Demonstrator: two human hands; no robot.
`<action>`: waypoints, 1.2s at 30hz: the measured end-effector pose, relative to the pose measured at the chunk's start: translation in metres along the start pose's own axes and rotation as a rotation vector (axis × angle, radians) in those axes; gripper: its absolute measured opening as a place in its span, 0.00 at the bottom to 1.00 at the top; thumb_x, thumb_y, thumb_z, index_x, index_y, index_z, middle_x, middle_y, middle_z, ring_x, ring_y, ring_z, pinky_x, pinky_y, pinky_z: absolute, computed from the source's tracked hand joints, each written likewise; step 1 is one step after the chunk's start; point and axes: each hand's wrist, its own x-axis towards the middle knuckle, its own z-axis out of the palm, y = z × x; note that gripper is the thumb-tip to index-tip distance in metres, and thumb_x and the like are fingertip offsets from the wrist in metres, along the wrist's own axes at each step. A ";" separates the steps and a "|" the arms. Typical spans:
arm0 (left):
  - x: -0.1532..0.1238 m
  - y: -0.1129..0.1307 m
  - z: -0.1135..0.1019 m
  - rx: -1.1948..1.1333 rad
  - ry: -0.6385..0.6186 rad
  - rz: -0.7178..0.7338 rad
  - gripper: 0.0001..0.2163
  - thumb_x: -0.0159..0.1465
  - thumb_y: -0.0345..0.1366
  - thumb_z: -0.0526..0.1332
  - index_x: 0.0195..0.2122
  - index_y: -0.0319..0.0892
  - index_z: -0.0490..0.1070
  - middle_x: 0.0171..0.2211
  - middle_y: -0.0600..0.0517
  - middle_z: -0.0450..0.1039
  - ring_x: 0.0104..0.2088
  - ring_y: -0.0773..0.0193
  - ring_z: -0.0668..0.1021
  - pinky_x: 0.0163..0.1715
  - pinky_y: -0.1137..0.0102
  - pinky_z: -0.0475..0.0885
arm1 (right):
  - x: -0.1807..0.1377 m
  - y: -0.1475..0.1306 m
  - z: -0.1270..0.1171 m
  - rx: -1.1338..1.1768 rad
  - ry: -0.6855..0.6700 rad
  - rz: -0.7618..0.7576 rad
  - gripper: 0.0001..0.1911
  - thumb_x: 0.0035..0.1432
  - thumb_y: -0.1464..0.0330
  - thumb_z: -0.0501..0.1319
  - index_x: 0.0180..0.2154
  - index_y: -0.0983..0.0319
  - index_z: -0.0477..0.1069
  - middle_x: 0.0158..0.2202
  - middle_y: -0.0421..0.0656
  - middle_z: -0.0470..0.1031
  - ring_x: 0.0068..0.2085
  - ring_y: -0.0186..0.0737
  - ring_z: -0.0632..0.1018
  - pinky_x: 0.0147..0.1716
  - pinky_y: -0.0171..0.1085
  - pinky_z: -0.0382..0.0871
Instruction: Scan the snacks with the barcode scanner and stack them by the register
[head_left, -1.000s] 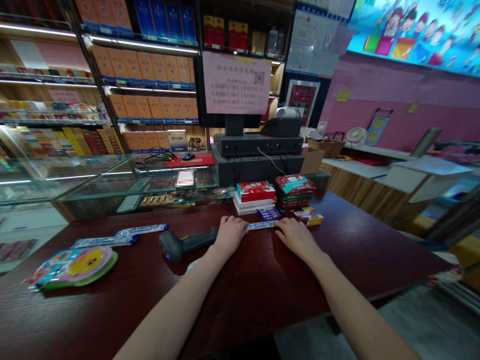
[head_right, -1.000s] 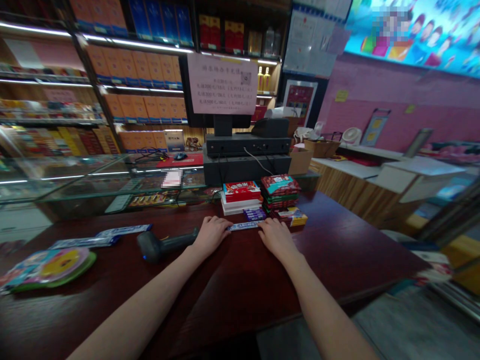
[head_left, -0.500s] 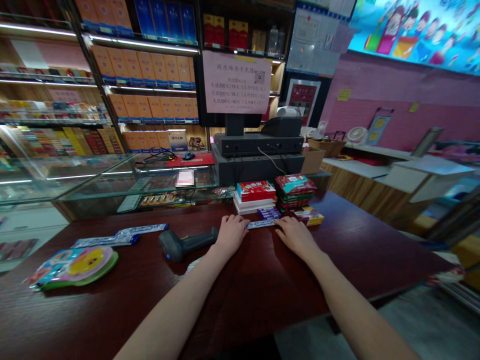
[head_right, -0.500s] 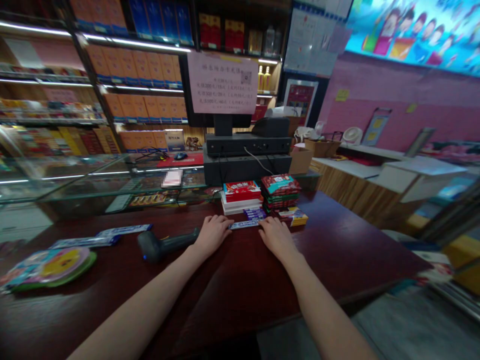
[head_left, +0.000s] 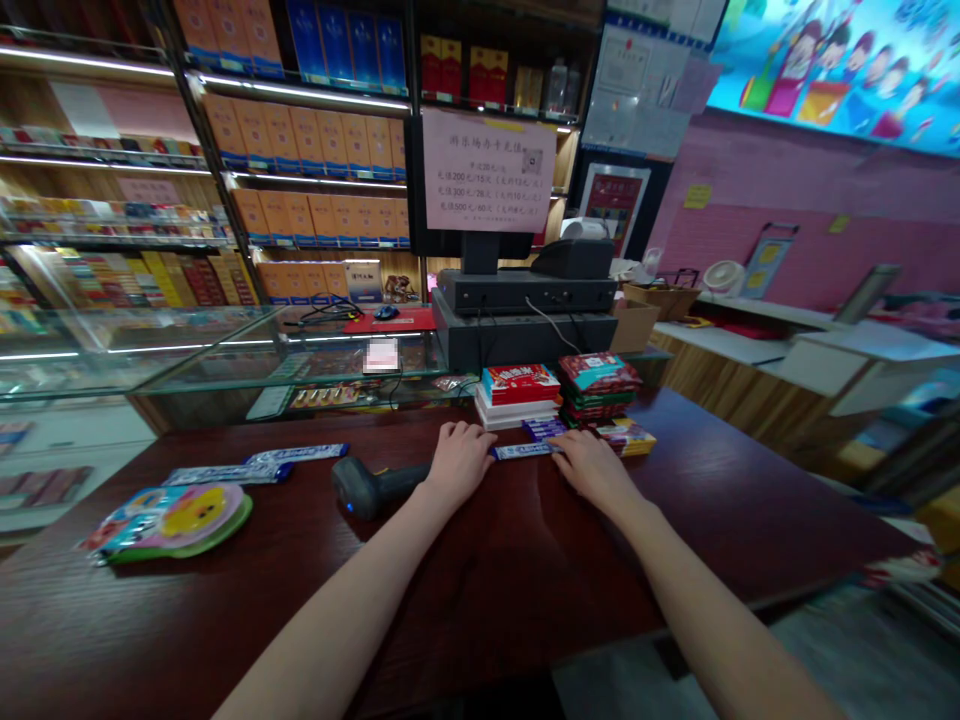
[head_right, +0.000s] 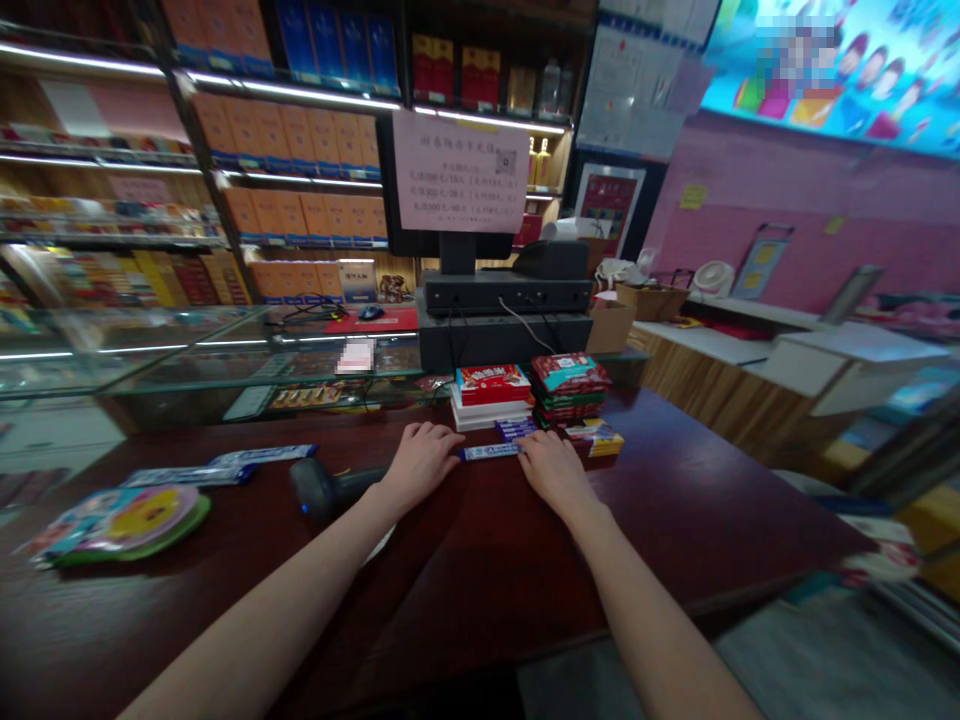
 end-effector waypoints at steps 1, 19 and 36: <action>-0.001 -0.002 -0.003 0.000 0.005 -0.001 0.13 0.67 0.37 0.60 0.52 0.47 0.74 0.51 0.48 0.77 0.51 0.52 0.73 0.53 0.55 0.61 | 0.001 -0.002 -0.001 0.000 0.002 -0.005 0.17 0.67 0.68 0.55 0.54 0.60 0.74 0.52 0.49 0.77 0.52 0.50 0.74 0.50 0.43 0.67; -0.033 -0.062 -0.044 0.004 0.151 -0.142 0.10 0.69 0.37 0.58 0.48 0.48 0.76 0.49 0.51 0.79 0.51 0.54 0.75 0.55 0.56 0.60 | 0.031 -0.062 -0.005 0.120 0.038 -0.138 0.18 0.69 0.71 0.51 0.52 0.59 0.75 0.51 0.47 0.78 0.54 0.46 0.75 0.52 0.40 0.65; -0.083 -0.133 -0.064 0.064 0.233 -0.384 0.12 0.69 0.36 0.56 0.48 0.49 0.76 0.48 0.50 0.79 0.52 0.52 0.75 0.55 0.55 0.62 | 0.064 -0.127 -0.001 0.254 0.041 -0.321 0.19 0.68 0.74 0.50 0.53 0.60 0.76 0.51 0.47 0.78 0.53 0.44 0.75 0.55 0.40 0.65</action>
